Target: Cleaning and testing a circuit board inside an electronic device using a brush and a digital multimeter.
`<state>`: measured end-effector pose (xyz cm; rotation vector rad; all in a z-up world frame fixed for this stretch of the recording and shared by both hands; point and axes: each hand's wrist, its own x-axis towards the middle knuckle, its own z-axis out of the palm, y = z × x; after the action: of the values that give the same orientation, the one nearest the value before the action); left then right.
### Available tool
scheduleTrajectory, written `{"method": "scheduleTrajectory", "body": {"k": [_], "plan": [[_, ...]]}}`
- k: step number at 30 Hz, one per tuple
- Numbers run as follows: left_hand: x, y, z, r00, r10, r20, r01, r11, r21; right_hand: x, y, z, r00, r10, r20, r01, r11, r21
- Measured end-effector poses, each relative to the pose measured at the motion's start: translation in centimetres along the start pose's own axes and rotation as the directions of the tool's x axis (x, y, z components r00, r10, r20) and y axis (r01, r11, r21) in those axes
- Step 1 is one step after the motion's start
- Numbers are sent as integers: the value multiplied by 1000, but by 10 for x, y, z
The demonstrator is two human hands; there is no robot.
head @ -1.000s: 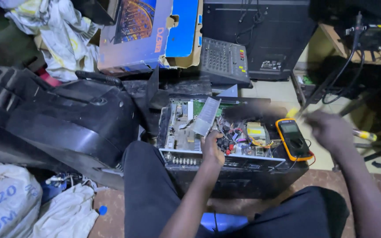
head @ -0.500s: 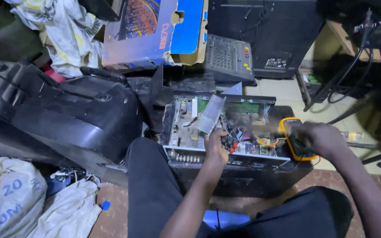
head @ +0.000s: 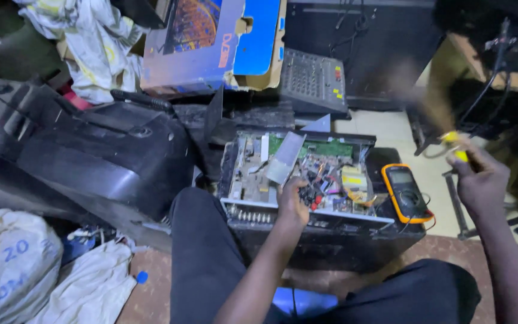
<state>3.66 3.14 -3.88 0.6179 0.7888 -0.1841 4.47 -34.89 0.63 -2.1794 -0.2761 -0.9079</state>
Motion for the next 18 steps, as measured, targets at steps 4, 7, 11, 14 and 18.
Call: {"method": "scheduleTrajectory", "body": {"k": [4, 7, 11, 14, 18], "plan": [[-1, 3, 4, 995, 73, 73, -71, 997, -24, -4, 51, -2, 854, -108, 509, 306, 896, -322], [-3, 5, 4, 1000, 0, -20, 0, 1000, -11, -6, 11, -15, 852, -176, 494, 408, 813, -415], [3, -4, -5, 1000, 17, -6, -17, 995, -100, -20, -26, -6, 910, -184, 371, 300, 910, -285], [38, -13, -8, 998, 58, 39, -53, 993, -101, -17, -4, -9, 821, -191, 538, 461, 778, -427], [-10, 3, 6, 993, 67, 95, -69, 998, 14, -8, 54, 9, 999, -11, 53, 33, 898, -438]]}}
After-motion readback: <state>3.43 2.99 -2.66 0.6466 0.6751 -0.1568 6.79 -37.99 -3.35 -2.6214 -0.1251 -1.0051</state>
